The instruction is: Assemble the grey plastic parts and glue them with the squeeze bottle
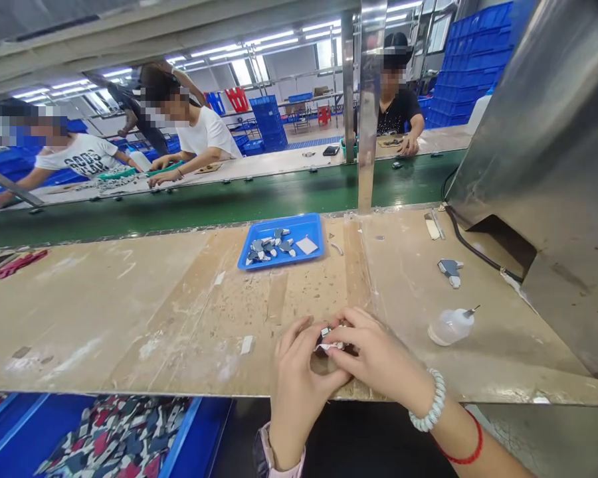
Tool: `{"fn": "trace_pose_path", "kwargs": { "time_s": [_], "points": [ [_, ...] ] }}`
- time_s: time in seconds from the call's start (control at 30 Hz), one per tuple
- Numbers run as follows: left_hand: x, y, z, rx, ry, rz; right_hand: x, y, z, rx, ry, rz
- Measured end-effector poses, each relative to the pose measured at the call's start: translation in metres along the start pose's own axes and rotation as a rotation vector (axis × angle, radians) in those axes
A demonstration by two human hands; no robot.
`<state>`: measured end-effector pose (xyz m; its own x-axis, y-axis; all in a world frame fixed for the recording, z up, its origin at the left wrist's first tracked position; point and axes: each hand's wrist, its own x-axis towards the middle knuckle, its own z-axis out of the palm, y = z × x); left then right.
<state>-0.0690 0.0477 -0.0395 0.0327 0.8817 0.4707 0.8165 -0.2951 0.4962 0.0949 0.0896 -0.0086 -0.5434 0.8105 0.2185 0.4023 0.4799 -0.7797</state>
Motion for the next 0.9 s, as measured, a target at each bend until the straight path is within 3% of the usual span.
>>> {"fn": "trace_pose_path", "kwargs": {
  "time_s": [0.17,0.4,0.53,0.63,0.73,0.9],
  "points": [
    [0.002,0.003,-0.003,-0.004,-0.046,-0.013,-0.003,-0.001,0.014,0.033,0.103,0.150],
    [-0.002,0.003,0.000,0.010,-0.042,-0.019,-0.015,0.003,0.015,0.071,0.275,0.209],
    [0.004,0.001,-0.015,0.015,-0.070,-0.001,-0.023,0.009,0.018,0.097,0.291,0.219],
    [0.035,-0.013,-0.033,0.059,-0.098,0.037,-0.030,0.016,0.026,0.027,0.335,0.198],
    [0.092,-0.040,-0.044,0.162,-0.088,0.060,-0.031,0.024,0.032,-0.098,0.363,0.141],
    [0.186,-0.088,-0.029,0.394,-0.081,0.015,-0.028,0.021,0.036,-0.299,0.490,-0.048]
  ]
}}
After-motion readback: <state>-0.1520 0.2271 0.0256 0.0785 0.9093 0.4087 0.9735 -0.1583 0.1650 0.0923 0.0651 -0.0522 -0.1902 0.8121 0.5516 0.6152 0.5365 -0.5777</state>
